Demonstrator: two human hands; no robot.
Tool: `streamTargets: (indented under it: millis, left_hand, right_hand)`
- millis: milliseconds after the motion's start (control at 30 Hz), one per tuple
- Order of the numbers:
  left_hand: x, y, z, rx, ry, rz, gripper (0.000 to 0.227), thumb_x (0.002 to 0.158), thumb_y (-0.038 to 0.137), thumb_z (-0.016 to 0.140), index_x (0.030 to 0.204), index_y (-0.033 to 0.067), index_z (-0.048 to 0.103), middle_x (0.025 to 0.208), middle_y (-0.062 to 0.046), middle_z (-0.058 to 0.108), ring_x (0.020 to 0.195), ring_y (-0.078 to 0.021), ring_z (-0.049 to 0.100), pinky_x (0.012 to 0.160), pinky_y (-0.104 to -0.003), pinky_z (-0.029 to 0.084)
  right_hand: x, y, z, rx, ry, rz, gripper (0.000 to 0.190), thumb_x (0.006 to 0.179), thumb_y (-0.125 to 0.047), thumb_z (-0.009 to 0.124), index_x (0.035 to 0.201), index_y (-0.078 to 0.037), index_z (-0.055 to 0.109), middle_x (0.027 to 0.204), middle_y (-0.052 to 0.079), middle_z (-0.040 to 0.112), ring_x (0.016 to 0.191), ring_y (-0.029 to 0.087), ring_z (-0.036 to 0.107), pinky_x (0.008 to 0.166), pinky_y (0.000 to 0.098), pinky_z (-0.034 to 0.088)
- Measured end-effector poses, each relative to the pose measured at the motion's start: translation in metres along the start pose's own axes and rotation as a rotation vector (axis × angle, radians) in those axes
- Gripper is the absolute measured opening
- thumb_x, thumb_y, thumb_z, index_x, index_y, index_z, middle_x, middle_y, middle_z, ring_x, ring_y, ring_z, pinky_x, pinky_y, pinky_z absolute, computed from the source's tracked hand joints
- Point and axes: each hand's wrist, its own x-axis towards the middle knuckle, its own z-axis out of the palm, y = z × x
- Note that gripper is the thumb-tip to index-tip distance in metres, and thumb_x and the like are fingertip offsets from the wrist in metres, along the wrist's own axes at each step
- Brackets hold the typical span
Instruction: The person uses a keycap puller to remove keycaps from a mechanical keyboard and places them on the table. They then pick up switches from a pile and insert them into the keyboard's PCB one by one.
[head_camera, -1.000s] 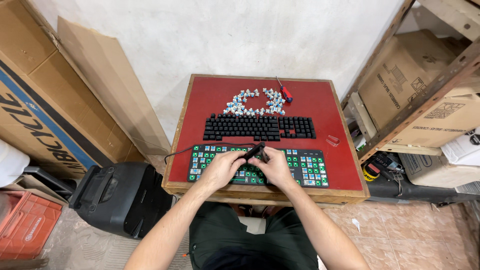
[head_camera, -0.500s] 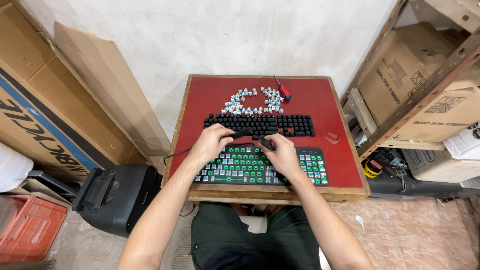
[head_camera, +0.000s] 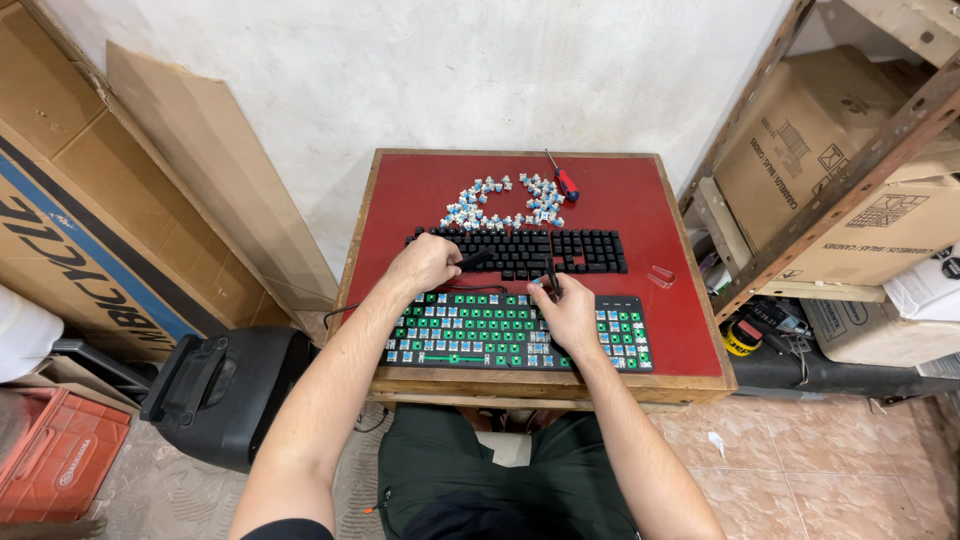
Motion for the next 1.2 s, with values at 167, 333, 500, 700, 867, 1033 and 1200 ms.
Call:
streamTargets:
  millis: [167, 333, 500, 700, 867, 1033, 1200]
  left_hand:
    - [0.004, 0.010, -0.003, 0.112, -0.017, -0.044, 0.031, 0.095, 0.029, 0.086, 0.124, 0.0194, 0.087, 0.116, -0.009, 0.087, 0.115, -0.0344, 0.083, 0.094, -0.049, 0.070]
    - [0.012, 0.015, 0.008, 0.264, -0.029, -0.016, 0.027, 0.093, 0.025, 0.085, 0.118, 0.0139, 0.089, 0.113, -0.018, 0.086, 0.110, -0.0413, 0.084, 0.091, -0.053, 0.071]
    - [0.014, 0.021, 0.016, 0.350, -0.041, 0.024, 0.024, 0.090, 0.016, 0.084, 0.112, 0.0058, 0.088, 0.106, -0.021, 0.085, 0.105, -0.0437, 0.084, 0.086, -0.053, 0.070]
    - [0.005, 0.034, 0.013, 0.373, -0.019, 0.048, 0.018, 0.091, 0.003, 0.080, 0.107, -0.0025, 0.086, 0.102, -0.027, 0.084, 0.104, -0.0485, 0.084, 0.086, -0.058, 0.069]
    - [0.000, 0.037, 0.008, 0.354, -0.024, 0.060, 0.020, 0.091, 0.005, 0.083, 0.108, -0.0040, 0.086, 0.104, -0.029, 0.084, 0.104, -0.0494, 0.083, 0.087, -0.060, 0.068]
    - [-0.015, 0.007, -0.004, 0.153, 0.074, -0.038, 0.026, 0.102, 0.027, 0.078, 0.125, 0.0170, 0.086, 0.123, -0.012, 0.083, 0.121, -0.0412, 0.080, 0.102, -0.059, 0.065]
    - [-0.072, -0.037, -0.014, -0.306, 0.541, -0.352, 0.029, 0.118, 0.026, 0.062, 0.133, 0.0098, 0.080, 0.125, -0.022, 0.079, 0.126, -0.0454, 0.075, 0.110, -0.058, 0.061]
  right_hand:
    - [-0.001, -0.002, -0.001, 0.006, 0.009, 0.005, 0.026, 0.098, -0.035, 0.093, 0.108, -0.012, 0.086, 0.090, 0.012, 0.081, 0.089, 0.029, 0.079, 0.081, 0.0379, 0.061]
    - [-0.001, -0.003, -0.001, 0.010, 0.007, 0.012, 0.026, 0.097, -0.035, 0.093, 0.108, -0.013, 0.086, 0.091, 0.012, 0.081, 0.089, 0.029, 0.080, 0.080, 0.0378, 0.061]
    - [0.000, 0.001, 0.000, 0.017, 0.013, 0.020, 0.027, 0.095, -0.035, 0.094, 0.107, -0.012, 0.087, 0.090, 0.013, 0.081, 0.088, 0.029, 0.080, 0.080, 0.0382, 0.061]
    - [0.000, 0.001, 0.001, 0.028, 0.006, 0.035, 0.026, 0.095, -0.034, 0.094, 0.107, -0.013, 0.087, 0.091, 0.011, 0.082, 0.086, 0.026, 0.079, 0.079, 0.0370, 0.061]
    - [-0.001, -0.002, -0.001, 0.025, 0.010, 0.031, 0.026, 0.094, -0.035, 0.094, 0.107, -0.013, 0.087, 0.091, 0.011, 0.082, 0.086, 0.027, 0.079, 0.079, 0.0374, 0.061]
    - [-0.001, -0.001, -0.006, 0.039, -0.001, 0.072, 0.027, 0.100, -0.037, 0.091, 0.111, -0.012, 0.086, 0.093, 0.012, 0.082, 0.086, 0.026, 0.079, 0.080, 0.0382, 0.061]
    - [0.009, -0.006, -0.012, 0.235, 0.059, 0.238, 0.026, 0.114, -0.032, 0.071, 0.121, -0.008, 0.078, 0.100, 0.011, 0.085, 0.089, 0.023, 0.076, 0.083, 0.0409, 0.058]
